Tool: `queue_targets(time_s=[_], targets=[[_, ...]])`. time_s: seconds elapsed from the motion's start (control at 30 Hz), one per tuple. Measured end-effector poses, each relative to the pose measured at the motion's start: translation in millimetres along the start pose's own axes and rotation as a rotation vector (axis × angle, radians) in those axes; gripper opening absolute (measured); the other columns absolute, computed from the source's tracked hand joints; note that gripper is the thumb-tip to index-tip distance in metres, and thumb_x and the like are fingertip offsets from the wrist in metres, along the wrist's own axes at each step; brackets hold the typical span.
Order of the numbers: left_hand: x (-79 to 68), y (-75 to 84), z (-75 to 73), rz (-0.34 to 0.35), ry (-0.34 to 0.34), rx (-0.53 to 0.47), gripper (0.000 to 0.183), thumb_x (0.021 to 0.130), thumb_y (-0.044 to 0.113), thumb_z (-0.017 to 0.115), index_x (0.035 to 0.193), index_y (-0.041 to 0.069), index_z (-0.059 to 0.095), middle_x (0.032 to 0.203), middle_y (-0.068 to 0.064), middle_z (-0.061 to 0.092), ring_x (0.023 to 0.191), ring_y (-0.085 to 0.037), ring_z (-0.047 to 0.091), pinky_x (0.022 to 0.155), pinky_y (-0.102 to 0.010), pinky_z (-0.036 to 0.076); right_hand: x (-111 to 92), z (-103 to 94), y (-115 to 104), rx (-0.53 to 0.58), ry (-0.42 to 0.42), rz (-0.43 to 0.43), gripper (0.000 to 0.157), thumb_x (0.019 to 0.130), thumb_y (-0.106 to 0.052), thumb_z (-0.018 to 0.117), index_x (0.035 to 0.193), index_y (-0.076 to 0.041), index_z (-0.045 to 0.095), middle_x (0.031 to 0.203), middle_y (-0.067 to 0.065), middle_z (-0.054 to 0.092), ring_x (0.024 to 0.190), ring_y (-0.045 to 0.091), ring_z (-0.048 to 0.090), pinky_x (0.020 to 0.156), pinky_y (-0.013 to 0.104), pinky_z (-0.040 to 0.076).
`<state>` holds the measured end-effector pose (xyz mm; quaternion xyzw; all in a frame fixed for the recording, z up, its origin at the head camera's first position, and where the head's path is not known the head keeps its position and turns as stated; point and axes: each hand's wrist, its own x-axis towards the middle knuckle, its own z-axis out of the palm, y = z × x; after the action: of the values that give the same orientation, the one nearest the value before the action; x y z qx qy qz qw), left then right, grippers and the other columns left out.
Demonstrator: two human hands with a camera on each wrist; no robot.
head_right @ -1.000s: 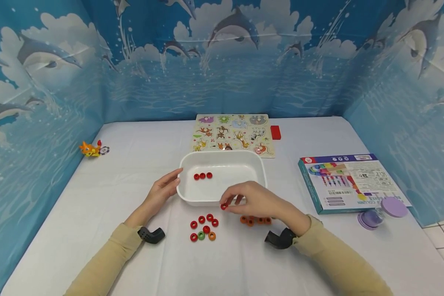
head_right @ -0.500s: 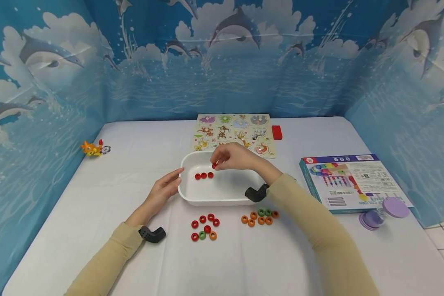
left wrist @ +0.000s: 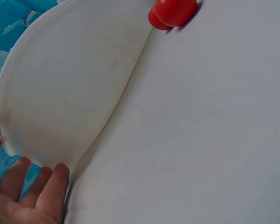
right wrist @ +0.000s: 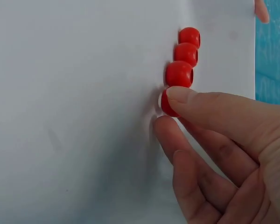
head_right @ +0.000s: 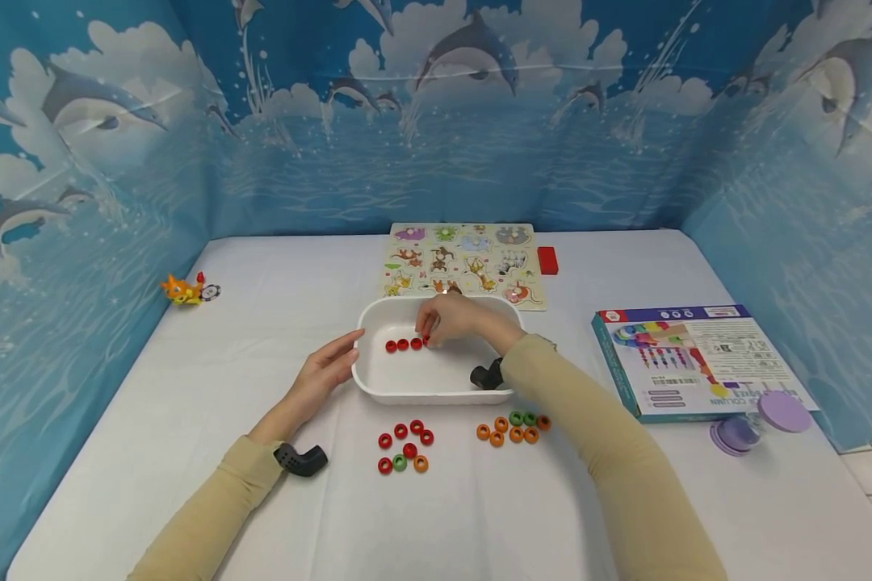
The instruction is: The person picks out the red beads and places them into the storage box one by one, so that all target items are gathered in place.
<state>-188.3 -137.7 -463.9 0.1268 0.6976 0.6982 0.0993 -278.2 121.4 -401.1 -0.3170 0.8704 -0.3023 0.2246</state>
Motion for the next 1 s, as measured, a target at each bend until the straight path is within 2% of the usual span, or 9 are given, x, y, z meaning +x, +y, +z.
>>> queue_targets(time_s=[0.17,0.3,0.43,0.57,0.67,0.77,0.83,1.0], targets=[[0.7,-0.1,0.7,0.002,-0.004,0.000,0.047,0.085,0.037,0.058,0.129,0.021,0.049,0.136,-0.001,0.039,0.120,-0.018,0.042,0.089,-0.030,0.045,-3.8,-0.6,-1.2,-0.025,0.010,-0.007,0.022,0.072,-0.005,0.072,0.091,-0.011,0.065,0.088,0.000,0.064,0.077,0.014,0.059,0.068,0.027,0.051],[0.9,0.2,1.7,-0.003,-0.007,0.005,0.047,0.086,0.037,0.058,0.129,0.021,0.049,0.136,-0.001,0.039,0.120,-0.018,0.042,0.089,-0.030,0.045,-14.9,-10.0,-9.7,-0.031,0.021,0.010,0.025,0.074,-0.007,0.071,0.098,-0.009,0.064,0.094,0.002,0.064,0.081,0.015,0.059,0.072,0.028,0.051],[0.6,0.7,2.7,-0.001,-0.011,0.006,0.048,0.086,0.037,0.058,0.129,0.020,0.048,0.137,-0.001,0.038,0.120,-0.019,0.042,0.089,-0.030,0.045,-37.8,-22.9,-26.5,-0.031,0.069,-0.009,0.029,0.077,-0.012,0.070,0.105,-0.008,0.062,0.100,0.006,0.063,0.083,0.014,0.059,0.074,0.029,0.051],[-0.1,1.8,2.6,0.011,-0.019,0.007,0.047,0.088,0.033,0.056,0.131,0.018,0.046,0.138,-0.004,0.036,0.121,-0.022,0.040,0.090,-0.031,0.044,-69.3,-25.0,-44.1,0.000,0.121,-0.103,0.027,0.080,-0.017,0.068,0.105,-0.013,0.062,0.101,0.003,0.062,0.084,0.010,0.059,0.073,0.028,0.051],[-0.6,2.3,1.6,0.014,-0.017,0.018,0.047,0.089,0.032,0.055,0.132,0.016,0.046,0.139,-0.005,0.035,0.122,-0.023,0.039,0.090,-0.031,0.044,-91.9,-16.5,-53.0,0.036,0.137,-0.171,0.025,0.080,-0.018,0.068,0.104,-0.014,0.061,0.100,0.000,0.062,0.083,0.008,0.059,0.072,0.028,0.052],[-0.4,2.3,0.5,0.011,-0.011,0.017,0.046,0.088,0.032,0.056,0.131,0.017,0.047,0.138,-0.004,0.036,0.121,-0.022,0.039,0.090,-0.031,0.044,-110.7,-1.6,-58.1,0.058,0.137,-0.199,0.023,0.081,-0.018,0.067,0.103,-0.015,0.062,0.098,-0.002,0.062,0.082,0.006,0.059,0.071,0.027,0.052],[-0.2,1.9,0.0,0.008,-0.008,0.008,0.047,0.087,0.034,0.057,0.130,0.017,0.047,0.138,-0.003,0.036,0.121,-0.021,0.040,0.090,-0.031,0.044,-121.1,10.6,-59.0,0.085,0.134,-0.206,0.021,0.081,-0.018,0.067,0.102,-0.014,0.062,0.097,-0.003,0.062,0.082,0.007,0.059,0.071,0.027,0.053],[0.2,0.8,0.0,0.002,-0.002,-0.011,0.048,0.085,0.037,0.059,0.129,0.019,0.049,0.136,-0.002,0.039,0.119,-0.019,0.043,0.089,-0.030,0.045,-138.6,46.9,-56.4,0.161,0.141,-0.206,0.020,0.082,-0.024,0.066,0.101,-0.020,0.063,0.093,-0.005,0.063,0.079,0.008,0.059,0.067,0.029,0.053]])
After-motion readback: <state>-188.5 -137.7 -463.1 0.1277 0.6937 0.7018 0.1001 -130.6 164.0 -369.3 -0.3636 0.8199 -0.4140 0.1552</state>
